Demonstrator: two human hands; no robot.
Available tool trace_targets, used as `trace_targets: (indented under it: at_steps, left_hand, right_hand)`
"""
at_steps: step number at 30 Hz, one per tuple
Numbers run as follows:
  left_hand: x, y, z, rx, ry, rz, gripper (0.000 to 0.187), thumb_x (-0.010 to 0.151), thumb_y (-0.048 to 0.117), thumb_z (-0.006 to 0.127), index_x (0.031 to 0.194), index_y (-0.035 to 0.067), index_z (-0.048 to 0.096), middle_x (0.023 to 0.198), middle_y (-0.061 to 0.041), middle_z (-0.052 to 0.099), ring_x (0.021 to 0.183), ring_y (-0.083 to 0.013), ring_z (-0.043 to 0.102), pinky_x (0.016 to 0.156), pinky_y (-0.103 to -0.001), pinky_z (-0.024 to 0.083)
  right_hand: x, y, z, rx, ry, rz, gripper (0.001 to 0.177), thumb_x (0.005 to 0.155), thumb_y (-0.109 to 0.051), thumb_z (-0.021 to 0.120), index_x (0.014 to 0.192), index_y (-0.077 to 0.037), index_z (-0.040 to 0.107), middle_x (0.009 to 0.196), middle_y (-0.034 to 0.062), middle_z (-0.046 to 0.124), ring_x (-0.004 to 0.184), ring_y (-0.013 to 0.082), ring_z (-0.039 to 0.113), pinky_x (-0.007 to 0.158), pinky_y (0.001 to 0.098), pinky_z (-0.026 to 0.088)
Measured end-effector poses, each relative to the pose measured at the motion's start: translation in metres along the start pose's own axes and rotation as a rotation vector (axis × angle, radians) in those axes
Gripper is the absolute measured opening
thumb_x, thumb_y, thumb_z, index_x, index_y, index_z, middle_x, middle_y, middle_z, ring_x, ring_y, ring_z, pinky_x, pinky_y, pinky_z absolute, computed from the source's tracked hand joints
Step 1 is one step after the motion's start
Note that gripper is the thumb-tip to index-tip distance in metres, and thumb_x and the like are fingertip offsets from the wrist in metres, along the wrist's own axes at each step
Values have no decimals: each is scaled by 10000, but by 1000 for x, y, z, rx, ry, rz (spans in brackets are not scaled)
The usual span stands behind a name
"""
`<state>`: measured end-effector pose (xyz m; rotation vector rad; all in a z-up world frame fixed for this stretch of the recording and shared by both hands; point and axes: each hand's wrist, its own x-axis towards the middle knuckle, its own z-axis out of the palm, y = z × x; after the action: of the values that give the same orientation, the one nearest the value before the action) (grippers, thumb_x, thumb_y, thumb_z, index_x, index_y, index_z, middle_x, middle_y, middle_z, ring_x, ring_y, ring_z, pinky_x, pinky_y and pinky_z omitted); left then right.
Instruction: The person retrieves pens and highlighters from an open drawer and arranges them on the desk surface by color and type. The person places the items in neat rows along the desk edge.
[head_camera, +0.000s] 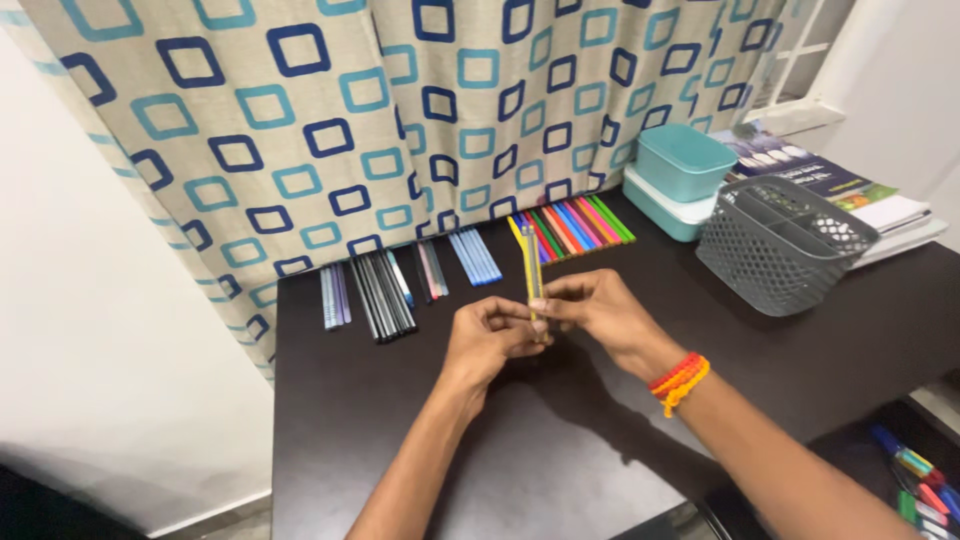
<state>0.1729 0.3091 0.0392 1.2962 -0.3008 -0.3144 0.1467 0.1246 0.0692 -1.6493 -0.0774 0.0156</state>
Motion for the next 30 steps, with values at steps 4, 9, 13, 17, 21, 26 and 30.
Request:
trace_targets:
  at_steps: [4, 9, 13, 17, 21, 26, 30]
  left_hand:
    - [3, 4, -30, 14, 13, 25, 196, 872, 47, 747, 1026, -74, 730, 901, -137, 777, 785, -195, 766, 721, -292, 647]
    - [1, 9, -60, 11, 89, -14, 218, 905, 108, 732, 1038, -63, 762, 892, -130, 783, 781, -190, 760, 700, -296, 634]
    - [8, 8, -80, -8, 89, 18, 203, 914, 103, 716, 1017, -67, 761, 890, -130, 781, 770, -195, 763, 702, -297, 641]
    - [6, 15, -93, 11, 155, 20, 208, 905, 91, 729, 1007, -89, 757, 878, -147, 777, 753, -206, 766, 694, -302, 643]
    - [7, 26, -104, -10, 323, 21, 221, 861, 52, 746, 1010, -107, 714, 869, -164, 782, 753, -227, 783, 676, -310, 652]
    - [11, 22, -112, -16, 444, 44, 233, 866, 53, 755, 1006, -127, 708, 859, -181, 773, 732, -230, 777, 654, -301, 641]
    - [15, 16, -114, -51, 460, 69, 236, 868, 56, 756, 1007, -129, 713, 848, -182, 766, 704, -222, 763, 631, -295, 627]
  right_hand:
    - [26, 1, 24, 16, -41, 9, 161, 876, -143, 787, 909, 15, 784, 783, 47, 749, 695, 93, 622, 639, 248, 483]
    - [53, -1, 52, 81, -77, 130, 125, 839, -123, 792, 916, -30, 758, 772, 43, 743, 683, 110, 652, 638, 257, 513]
    - [71, -1, 66, 72, -171, 96, 152, 851, -135, 793, 884, 9, 756, 770, 66, 744, 659, 123, 668, 628, 264, 542]
    - [84, -2, 77, 22, -220, 78, 208, 882, -186, 780, 908, 20, 781, 770, 66, 749, 632, 113, 645, 595, 253, 500]
    - [116, 3, 78, -85, -42, 84, 219, 909, -215, 747, 925, 1, 774, 790, 27, 765, 654, 87, 653, 600, 252, 513]
    - [156, 19, 74, -473, 44, -125, 136, 818, -100, 777, 905, 3, 797, 789, 90, 768, 688, 157, 688, 634, 310, 539]
    - [180, 26, 88, -731, 34, -230, 144, 740, -114, 798, 865, -44, 814, 833, 138, 786, 759, 224, 766, 735, 349, 583]
